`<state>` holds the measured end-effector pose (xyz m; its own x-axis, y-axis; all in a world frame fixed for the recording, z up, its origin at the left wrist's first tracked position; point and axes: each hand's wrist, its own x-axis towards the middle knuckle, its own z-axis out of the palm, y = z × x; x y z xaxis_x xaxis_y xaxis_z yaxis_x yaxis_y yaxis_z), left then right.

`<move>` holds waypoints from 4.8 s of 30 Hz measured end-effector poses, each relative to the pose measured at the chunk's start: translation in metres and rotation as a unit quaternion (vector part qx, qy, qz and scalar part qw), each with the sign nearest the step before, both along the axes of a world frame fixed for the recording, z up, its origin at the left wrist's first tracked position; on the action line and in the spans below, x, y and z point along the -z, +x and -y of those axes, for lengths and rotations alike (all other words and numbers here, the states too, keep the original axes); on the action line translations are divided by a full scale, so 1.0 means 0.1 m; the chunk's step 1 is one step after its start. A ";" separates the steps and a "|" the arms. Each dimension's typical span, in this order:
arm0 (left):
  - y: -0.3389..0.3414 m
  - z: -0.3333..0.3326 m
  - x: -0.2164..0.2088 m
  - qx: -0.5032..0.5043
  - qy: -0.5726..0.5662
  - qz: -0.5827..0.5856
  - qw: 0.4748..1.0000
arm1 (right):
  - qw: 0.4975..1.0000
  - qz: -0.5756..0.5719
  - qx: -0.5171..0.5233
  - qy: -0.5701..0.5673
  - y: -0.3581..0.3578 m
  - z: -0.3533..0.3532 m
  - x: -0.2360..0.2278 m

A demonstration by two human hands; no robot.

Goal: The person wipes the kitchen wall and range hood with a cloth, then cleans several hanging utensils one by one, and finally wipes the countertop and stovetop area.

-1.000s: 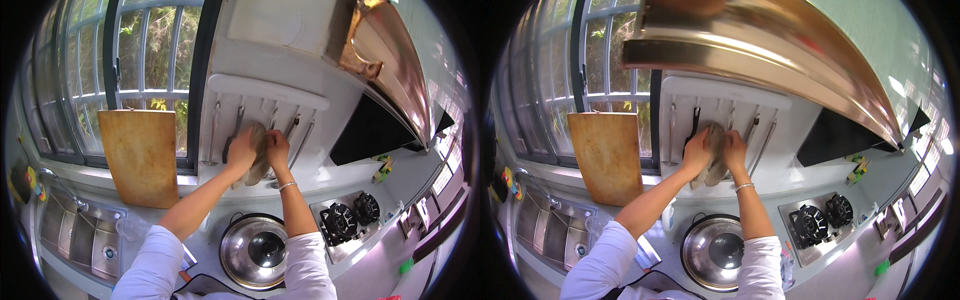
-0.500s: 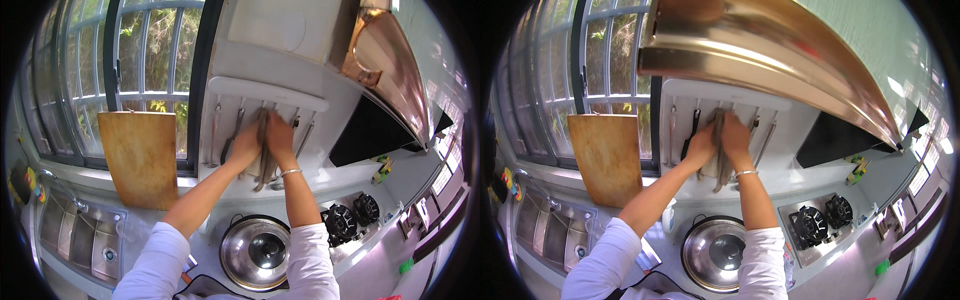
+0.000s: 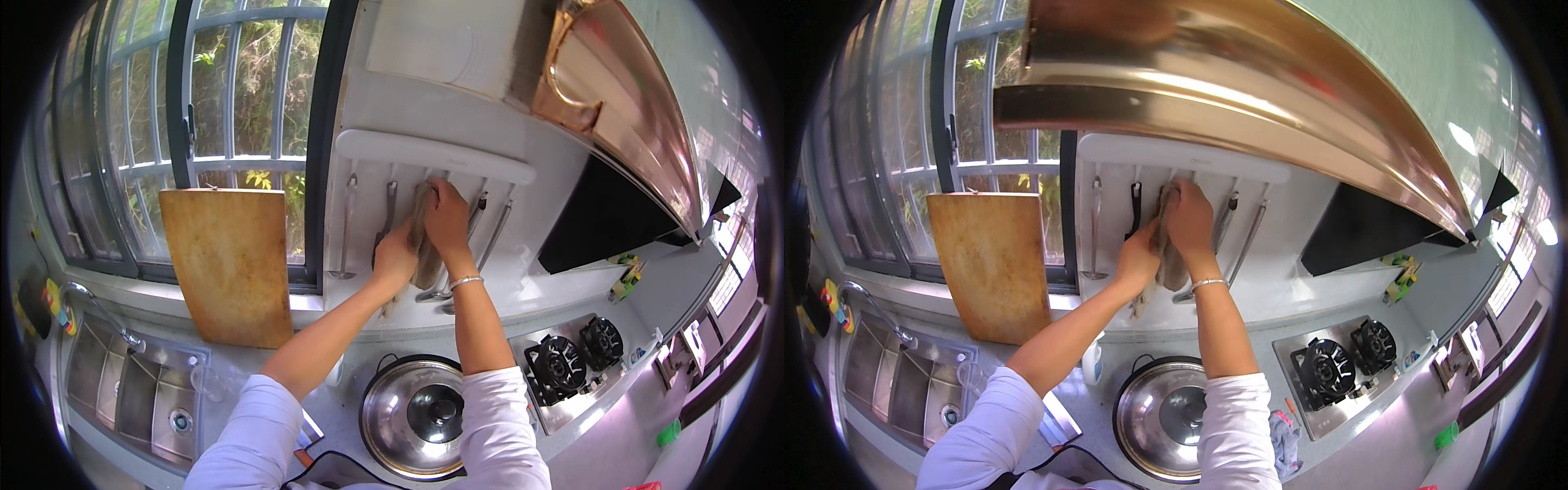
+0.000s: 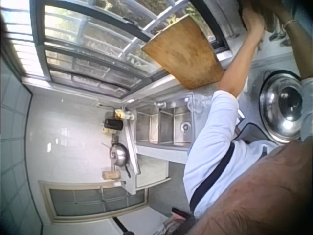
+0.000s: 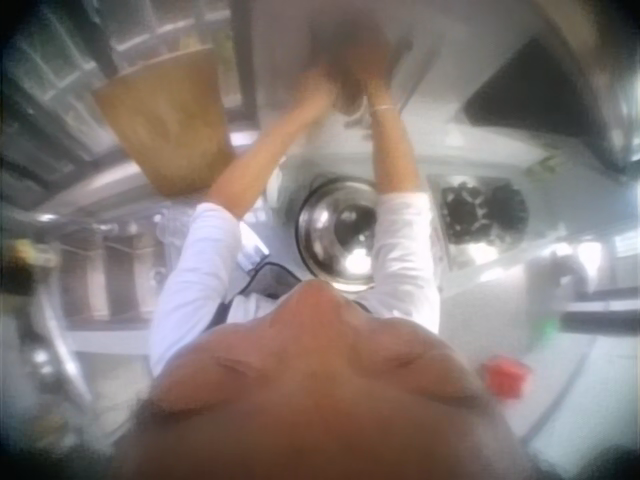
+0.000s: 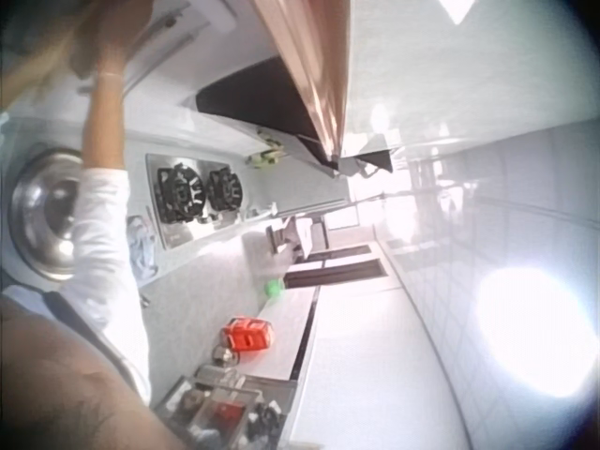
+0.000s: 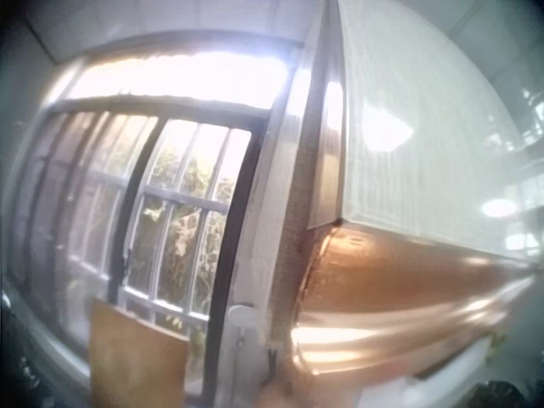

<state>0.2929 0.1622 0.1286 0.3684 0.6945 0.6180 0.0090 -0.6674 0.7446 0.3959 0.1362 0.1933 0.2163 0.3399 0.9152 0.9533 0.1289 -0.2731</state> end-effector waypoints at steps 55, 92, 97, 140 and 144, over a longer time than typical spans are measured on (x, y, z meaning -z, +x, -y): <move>-0.34 -0.27 -0.17 -0.003 0.060 0.078 0.995 | 0.995 -0.078 0.033 -0.053 -0.37 -0.30 0.03; -0.53 -0.27 -0.57 0.088 0.041 0.015 0.995 | 0.948 -0.314 -0.011 0.059 -0.15 -0.19 0.14; -0.27 -0.20 -0.53 -0.009 0.060 -0.041 0.997 | 0.956 -0.284 -0.075 0.029 -0.15 -0.08 0.14; -0.79 0.04 -0.02 0.055 0.134 0.008 0.989 | 0.940 -0.300 -0.158 0.027 -0.15 0.17 0.22; -1.04 0.15 0.03 0.094 0.012 -0.005 0.995 | 0.945 -0.266 -0.140 -0.127 -0.04 0.22 0.29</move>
<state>0.1890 0.1472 0.1254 0.4963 0.5978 0.6295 -0.1110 -0.6755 0.7289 0.3923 0.1139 0.1644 0.4925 0.6456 0.5836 0.6103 0.2219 -0.7605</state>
